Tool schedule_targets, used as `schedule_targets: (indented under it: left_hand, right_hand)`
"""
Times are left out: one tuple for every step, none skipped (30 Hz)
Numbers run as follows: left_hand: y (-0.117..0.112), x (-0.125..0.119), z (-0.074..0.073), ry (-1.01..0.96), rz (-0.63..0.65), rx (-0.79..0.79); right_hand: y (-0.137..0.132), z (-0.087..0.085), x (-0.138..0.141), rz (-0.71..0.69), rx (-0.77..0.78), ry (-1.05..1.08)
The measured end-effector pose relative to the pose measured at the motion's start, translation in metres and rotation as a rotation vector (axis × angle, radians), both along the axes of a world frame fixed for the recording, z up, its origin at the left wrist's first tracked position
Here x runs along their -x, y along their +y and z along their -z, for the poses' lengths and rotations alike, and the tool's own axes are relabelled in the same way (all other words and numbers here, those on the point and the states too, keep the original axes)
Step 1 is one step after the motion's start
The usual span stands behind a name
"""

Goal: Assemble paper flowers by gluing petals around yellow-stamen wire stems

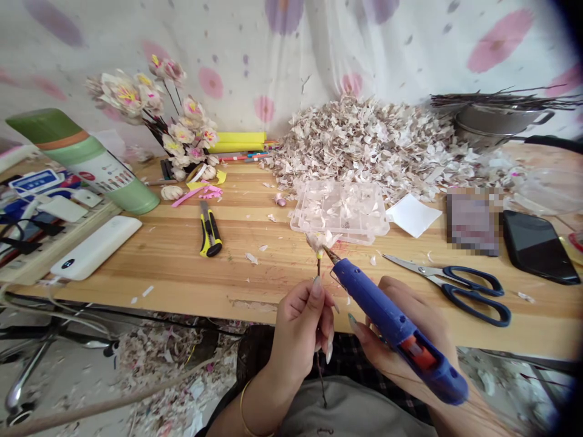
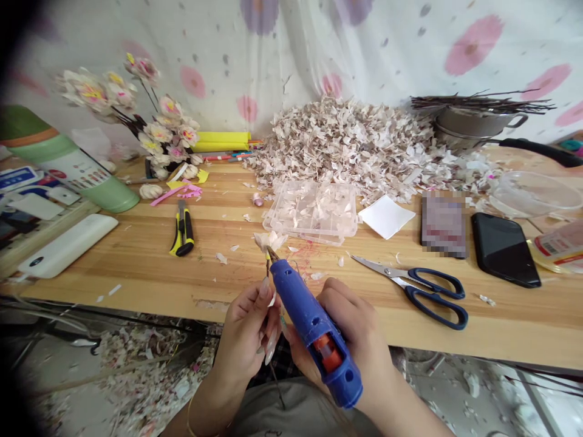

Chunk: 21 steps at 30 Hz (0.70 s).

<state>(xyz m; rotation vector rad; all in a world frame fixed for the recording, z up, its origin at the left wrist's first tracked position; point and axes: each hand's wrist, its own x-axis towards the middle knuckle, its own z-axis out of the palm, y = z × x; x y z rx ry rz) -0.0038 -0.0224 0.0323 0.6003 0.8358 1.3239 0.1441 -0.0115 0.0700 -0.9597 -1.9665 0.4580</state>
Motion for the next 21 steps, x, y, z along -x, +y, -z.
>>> schedule_targets:
  left_hand:
    - [0.0001,0.0001,0.0001,0.0,-0.002,0.001]
    - [0.0001,0.0003,0.0003,-0.001,-0.003,0.002]
    - [0.0001,0.0004,0.0004,-0.003,-0.004,0.003]
    - [0.0001,0.0005,0.0005,-0.005,-0.004,0.004]
    - [0.0,0.0005,0.0006,-0.008,-0.003,0.006]
    - [-0.0001,0.0005,0.0006,-0.011,-0.002,0.008]
    - [-0.0001,0.0004,0.0005,-0.014,-0.003,0.009]
    - [-0.0002,0.0004,0.0003,-0.017,-0.005,0.01]
    - [-0.0002,0.0004,0.0002,-0.017,-0.007,0.011]
    - [-0.0003,0.0004,0.0,-0.017,-0.009,0.01]
    - [-0.0004,0.0005,-0.0002,-0.016,-0.011,0.009]
    - [-0.0005,0.0005,-0.0004,-0.016,-0.011,0.009]
    - [-0.0005,0.0006,-0.0005,-0.017,-0.011,0.008]
    - [-0.0006,0.0006,-0.0006,-0.019,-0.01,0.008]
    - [-0.0006,0.0006,-0.0006,-0.021,-0.009,0.009]
    - [-0.0005,0.0005,-0.0007,-0.023,-0.008,0.011]
    - [-0.0004,0.0005,-0.0007,-0.024,-0.007,0.014]
    - [-0.0003,0.0005,-0.0008,-0.024,-0.005,0.016]
    - [-0.0002,0.0005,-0.0009,-0.024,-0.003,0.018]
    - [-0.0001,0.0005,-0.001,-0.023,-0.002,0.021]
    - [0.0,0.0005,-0.001,-0.024,0.0,0.023]
  right_hand:
    - [0.0,0.0006,-0.0004,0.001,0.008,0.002]
    - [0.0002,0.0013,-0.0008,0.003,0.012,0.006]
    - [0.0005,0.0019,-0.0012,0.005,0.017,0.007]
    - [0.0008,0.0025,-0.0016,0.006,0.018,0.009]
    - [0.0012,0.0029,-0.002,0.007,0.015,0.011]
    - [0.0015,0.003,-0.0024,0.007,0.013,0.011]
    - [0.0018,0.0029,-0.0027,0.008,0.013,0.009]
    - [0.0021,0.0027,-0.003,0.011,0.015,0.006]
    - [0.0022,0.0024,-0.0032,0.014,0.017,0.001]
    - [0.0024,0.002,-0.0033,0.015,0.017,-0.003]
    - [0.0024,0.0017,-0.0034,0.015,0.014,-0.005]
    - [0.0025,0.0014,-0.0033,0.015,0.009,-0.004]
    - [0.0025,0.0011,-0.0033,0.015,0.005,-0.004]
    - [0.0025,0.0008,-0.0031,0.015,0.002,-0.004]
    - [0.0025,0.0005,-0.003,0.018,0.002,-0.004]
    - [0.0025,0.0001,-0.0028,0.02,0.003,-0.004]
    - [0.0024,-0.0002,-0.0026,0.022,0.004,-0.004]
    - [0.0024,-0.0006,-0.0024,0.024,0.002,-0.003]
    - [0.0024,-0.0009,-0.0023,0.025,-0.001,-0.002]
    - [0.0024,-0.0011,-0.0022,0.027,-0.004,-0.003]
    - [0.0025,-0.0012,-0.0022,0.028,-0.007,-0.004]
